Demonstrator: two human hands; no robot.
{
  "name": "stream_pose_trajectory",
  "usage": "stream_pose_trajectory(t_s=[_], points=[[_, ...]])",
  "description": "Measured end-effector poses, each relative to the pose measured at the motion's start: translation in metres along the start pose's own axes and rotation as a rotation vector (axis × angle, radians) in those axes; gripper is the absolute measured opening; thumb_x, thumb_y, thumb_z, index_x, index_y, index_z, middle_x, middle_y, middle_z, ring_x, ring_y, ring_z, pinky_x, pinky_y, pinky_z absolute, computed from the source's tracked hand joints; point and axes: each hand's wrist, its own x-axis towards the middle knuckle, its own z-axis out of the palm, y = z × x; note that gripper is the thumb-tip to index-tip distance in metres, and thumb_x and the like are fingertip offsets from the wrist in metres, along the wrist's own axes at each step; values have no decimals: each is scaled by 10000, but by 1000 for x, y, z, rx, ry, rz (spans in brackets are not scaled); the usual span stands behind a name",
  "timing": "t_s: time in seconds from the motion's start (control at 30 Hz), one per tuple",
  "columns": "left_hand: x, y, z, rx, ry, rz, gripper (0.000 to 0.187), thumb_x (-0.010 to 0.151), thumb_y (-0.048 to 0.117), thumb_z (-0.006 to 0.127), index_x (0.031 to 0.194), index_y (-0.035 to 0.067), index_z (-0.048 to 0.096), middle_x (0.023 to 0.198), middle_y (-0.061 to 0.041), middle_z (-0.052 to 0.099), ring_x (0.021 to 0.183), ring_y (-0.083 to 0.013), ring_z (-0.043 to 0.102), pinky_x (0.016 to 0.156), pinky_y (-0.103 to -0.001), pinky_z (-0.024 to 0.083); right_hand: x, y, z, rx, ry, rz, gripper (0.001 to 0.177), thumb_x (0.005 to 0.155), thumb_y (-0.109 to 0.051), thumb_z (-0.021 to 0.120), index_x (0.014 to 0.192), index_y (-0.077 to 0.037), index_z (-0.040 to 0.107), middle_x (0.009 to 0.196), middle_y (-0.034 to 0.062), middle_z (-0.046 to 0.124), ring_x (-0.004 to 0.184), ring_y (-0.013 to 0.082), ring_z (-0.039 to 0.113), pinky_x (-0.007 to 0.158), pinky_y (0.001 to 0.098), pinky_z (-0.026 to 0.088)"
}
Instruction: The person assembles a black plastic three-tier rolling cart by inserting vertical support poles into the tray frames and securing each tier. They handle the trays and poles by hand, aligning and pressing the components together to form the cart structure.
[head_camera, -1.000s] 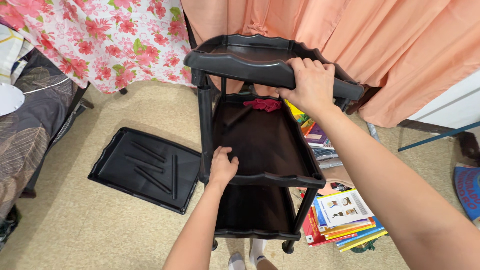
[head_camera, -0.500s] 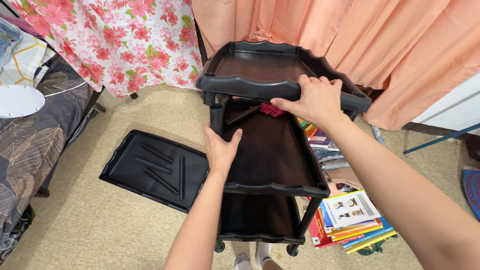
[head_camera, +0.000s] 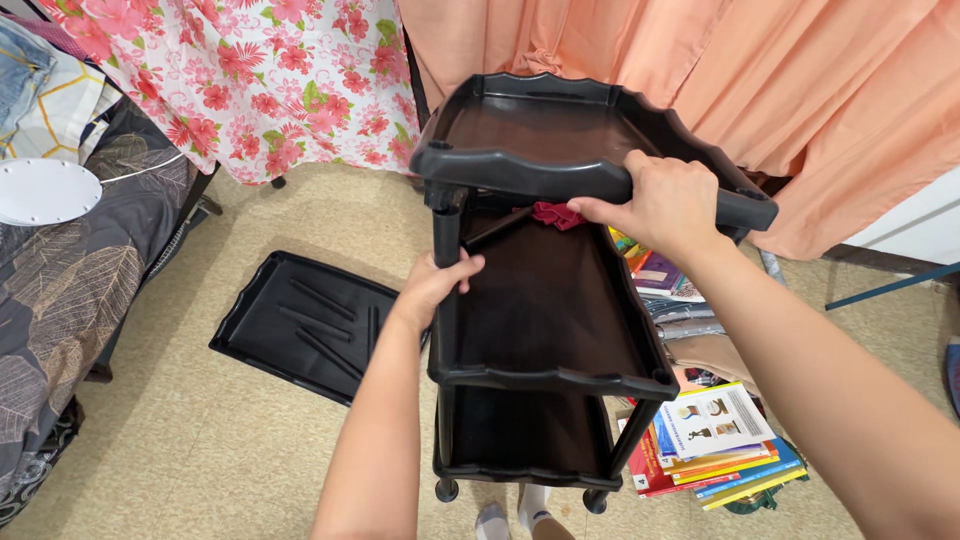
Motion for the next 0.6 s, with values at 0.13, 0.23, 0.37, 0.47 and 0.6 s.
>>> stream_pose_trajectory(t_s=[0.13, 0.23, 0.37, 0.47, 0.6], points=[[-15, 1, 43, 323, 679, 322, 589, 767, 351, 884, 1097, -20, 567, 1093, -193, 636, 1006, -313, 628, 912, -419, 496, 13, 1, 6, 8, -20, 66, 788, 730, -838, 744, 792, -54, 686, 683, 130, 673, 670, 310, 686, 631, 440, 488], [-33, -7, 75, 460, 851, 439, 743, 808, 330, 843, 1329, -44, 468, 1295, -260, 549, 1197, -406, 549, 1019, -478, 421, 20, 0, 10, 28, -4, 70, 786, 728, -835, 747, 821, -56, 696, 680, 134, 675, 660, 311, 685, 634, 439, 492], [-29, -18, 95, 638, 946, 371, 886, 766, 293, 849, 1444, -49, 392, 1326, -278, 532, 1230, -463, 518, 986, -518, 373, 19, 1, 11, 15, -21, 84, 787, 734, -839, 746, 821, -59, 697, 674, 132, 672, 640, 313, 681, 634, 436, 494], [-17, -23, 83, 602, 903, 367, 768, 811, 320, 839, 1365, -45, 452, 1222, -260, 610, 1142, -443, 590, 962, -481, 440, 20, 0, 12, 7, -11, 81, 773, 737, -834, 746, 815, -66, 700, 657, 123, 668, 620, 310, 678, 629, 436, 495], [-7, -13, 46, 337, 622, 134, 440, 847, 399, 825, 1021, 9, 721, 899, -125, 725, 886, -343, 713, 815, -418, 542, 24, 5, 11, -12, -47, 75, 784, 738, -847, 736, 809, -67, 701, 645, 121, 662, 621, 305, 679, 608, 434, 498]])
